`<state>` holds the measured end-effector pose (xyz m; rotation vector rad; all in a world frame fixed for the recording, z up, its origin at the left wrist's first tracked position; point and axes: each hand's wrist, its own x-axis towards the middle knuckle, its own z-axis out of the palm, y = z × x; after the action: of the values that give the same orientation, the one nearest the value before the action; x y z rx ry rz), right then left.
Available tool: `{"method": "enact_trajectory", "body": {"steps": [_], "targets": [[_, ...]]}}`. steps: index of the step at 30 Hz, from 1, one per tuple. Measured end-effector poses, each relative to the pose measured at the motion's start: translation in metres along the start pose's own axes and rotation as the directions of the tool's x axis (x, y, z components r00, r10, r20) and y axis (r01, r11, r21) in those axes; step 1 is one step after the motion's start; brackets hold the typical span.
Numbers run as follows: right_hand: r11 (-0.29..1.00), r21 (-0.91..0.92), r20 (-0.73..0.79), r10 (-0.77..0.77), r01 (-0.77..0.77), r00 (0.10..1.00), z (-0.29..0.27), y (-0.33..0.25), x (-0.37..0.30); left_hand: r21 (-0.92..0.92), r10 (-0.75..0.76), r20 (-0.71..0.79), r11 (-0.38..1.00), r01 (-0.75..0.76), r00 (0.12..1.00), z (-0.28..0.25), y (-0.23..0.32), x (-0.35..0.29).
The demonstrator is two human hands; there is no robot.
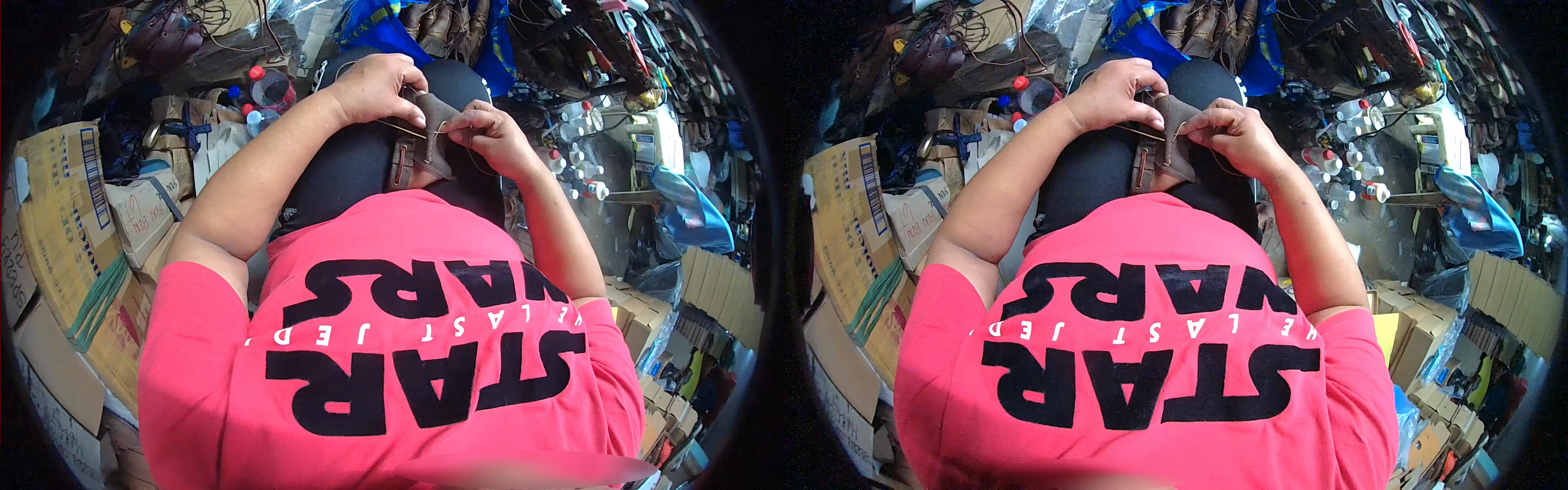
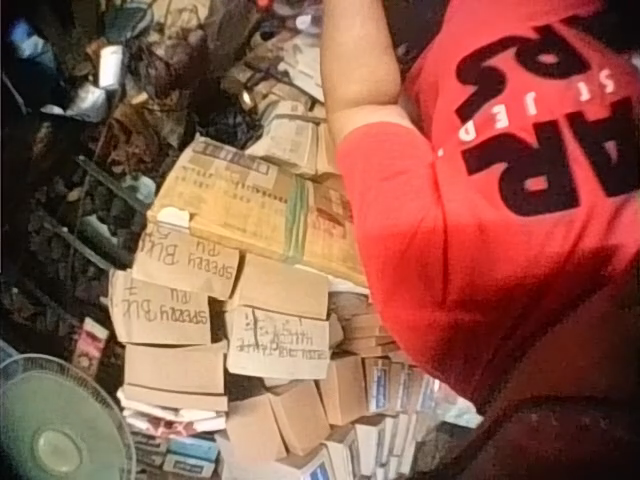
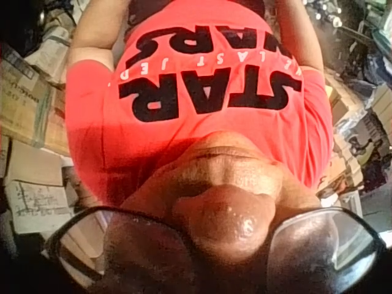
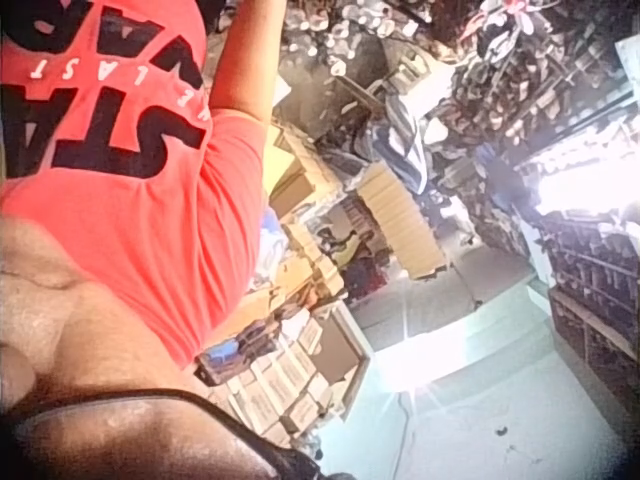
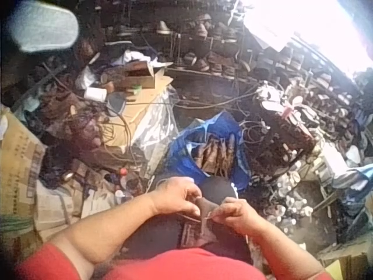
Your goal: Stitching leather pieces of a shoe by hand with needle and thread.
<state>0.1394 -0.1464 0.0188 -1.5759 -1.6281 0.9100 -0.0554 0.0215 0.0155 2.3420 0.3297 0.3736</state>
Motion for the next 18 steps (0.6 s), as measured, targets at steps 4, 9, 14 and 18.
{"method": "enact_trajectory", "body": {"steps": [4, 9, 14, 18], "targets": [[0.960, -0.274, -0.098, -0.091, 0.060, 0.991, 0.014, -0.011, -0.005, 0.054, -0.001, 0.018, 0.999, 0.000, 1.000, -0.002, 0.001, -0.001], [0.961, -0.258, -0.180, -0.154, 0.105, 0.972, 0.014, -0.016, -0.010, 0.070, -0.022, 0.040, 0.997, 0.019, 0.999, -0.002, 0.004, -0.003], [0.945, -0.287, -0.053, -0.180, 0.158, 0.982, -0.001, -0.005, 0.003, 0.039, -0.024, 0.043, 0.999, 0.022, 0.999, -0.001, 0.002, -0.002], [0.942, -0.314, -0.081, -0.154, 0.122, 0.985, 0.013, -0.009, 0.003, 0.063, -0.032, 0.055, 0.998, 0.029, 0.998, -0.001, 0.000, 0.000]]}}
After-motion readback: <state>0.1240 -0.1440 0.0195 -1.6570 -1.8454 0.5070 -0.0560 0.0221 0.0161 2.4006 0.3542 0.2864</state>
